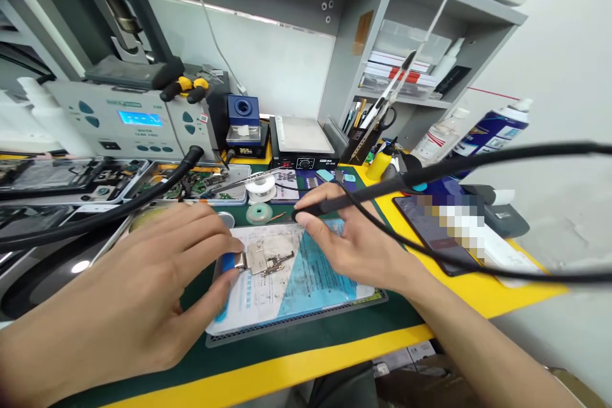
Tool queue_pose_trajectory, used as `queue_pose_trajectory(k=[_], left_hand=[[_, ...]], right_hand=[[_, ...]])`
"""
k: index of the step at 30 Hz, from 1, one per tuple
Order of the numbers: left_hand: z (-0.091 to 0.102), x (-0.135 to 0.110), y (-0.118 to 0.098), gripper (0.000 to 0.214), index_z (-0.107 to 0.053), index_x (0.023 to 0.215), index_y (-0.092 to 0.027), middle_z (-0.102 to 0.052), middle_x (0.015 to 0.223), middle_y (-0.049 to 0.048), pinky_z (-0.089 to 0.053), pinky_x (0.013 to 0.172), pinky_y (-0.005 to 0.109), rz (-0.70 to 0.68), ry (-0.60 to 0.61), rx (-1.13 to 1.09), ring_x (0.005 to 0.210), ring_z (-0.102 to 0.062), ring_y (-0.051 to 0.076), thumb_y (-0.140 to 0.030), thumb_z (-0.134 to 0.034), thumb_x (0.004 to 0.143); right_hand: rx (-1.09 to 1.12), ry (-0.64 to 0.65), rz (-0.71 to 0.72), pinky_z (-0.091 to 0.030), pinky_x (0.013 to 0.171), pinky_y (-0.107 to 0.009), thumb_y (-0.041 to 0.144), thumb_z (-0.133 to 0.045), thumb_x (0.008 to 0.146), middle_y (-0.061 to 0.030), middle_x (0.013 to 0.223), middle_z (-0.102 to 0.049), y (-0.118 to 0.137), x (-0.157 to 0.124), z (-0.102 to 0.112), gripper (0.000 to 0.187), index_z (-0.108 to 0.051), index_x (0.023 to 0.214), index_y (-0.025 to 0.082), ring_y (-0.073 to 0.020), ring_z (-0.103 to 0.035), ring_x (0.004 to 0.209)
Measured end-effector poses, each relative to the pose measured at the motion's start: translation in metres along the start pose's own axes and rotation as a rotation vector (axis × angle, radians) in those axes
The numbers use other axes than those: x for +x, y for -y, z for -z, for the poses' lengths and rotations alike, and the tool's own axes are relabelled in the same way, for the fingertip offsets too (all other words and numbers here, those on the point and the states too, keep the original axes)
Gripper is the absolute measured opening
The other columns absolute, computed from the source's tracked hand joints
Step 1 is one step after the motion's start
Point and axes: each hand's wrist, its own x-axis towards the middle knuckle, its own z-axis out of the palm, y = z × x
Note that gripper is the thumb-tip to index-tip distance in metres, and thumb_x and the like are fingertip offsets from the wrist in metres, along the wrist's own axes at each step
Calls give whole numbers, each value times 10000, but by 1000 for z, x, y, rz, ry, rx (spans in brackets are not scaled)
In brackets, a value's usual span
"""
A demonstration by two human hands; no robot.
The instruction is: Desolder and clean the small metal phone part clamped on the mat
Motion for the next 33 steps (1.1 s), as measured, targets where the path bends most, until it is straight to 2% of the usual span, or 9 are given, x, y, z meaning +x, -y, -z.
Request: queue_pose_trajectory(k=[3,6,10,16,21,26,33], left_hand=[[-1,-3,0,183,-704,1005,-192,-632,919,72,-479,792,542,-19,-12,24,918,-582,286,-237,-527,1002],[-2,-5,-1,180,-695,1011,-206,-636,928,61,-459,820,540,-15,-33,21,927,-581,279,-248,-520,1017],[-4,-3,-1,176,-689,975,-210,-629,890,43,-438,875,537,-29,-46,19,889,-575,257,-219,-518,1020],[-14,0,1,171,-668,945,-213,-616,880,49,-403,868,527,-55,-92,70,851,-525,257,-223,-511,1011],[-13,-8,3,138,-677,1015,-211,-619,916,54,-386,830,508,-96,-62,105,888,-527,270,-225,-540,1009],[-11,-7,2,124,-683,1009,-212,-614,911,53,-393,838,504,-90,-35,114,886,-519,266,-220,-560,1001],[-13,-3,2,123,-675,1027,-220,-624,939,50,-376,853,501,-73,-49,113,897,-517,260,-232,-554,1006]], right_hand=[[5,-45,119,-587,978,-453,115,-705,991,-92,1090,-754,0,-10,-3,204,-694,1158,232,-269,-737,1085],[6,-51,170,-611,963,-470,62,-703,952,-103,1090,-759,2,-14,-5,287,-694,1183,233,-283,-746,1084],[-42,-75,163,-638,930,-450,47,-717,905,-91,1058,-778,4,-14,-7,313,-710,1147,244,-281,-785,1021],[-63,-90,166,-659,904,-420,15,-719,889,-87,1003,-785,6,-13,-8,330,-701,1129,241,-268,-795,991],[-45,-93,179,-675,916,-449,31,-715,882,-81,994,-790,5,-12,-9,344,-719,1144,254,-280,-800,983],[-13,-94,207,-684,848,-444,18,-694,861,-94,945,-776,8,-9,-7,306,-740,1085,221,-281,-796,913],[-113,-26,233,-703,852,-420,62,-745,869,-101,966,-825,11,-12,-2,325,-754,1132,253,-300,-819,941]])
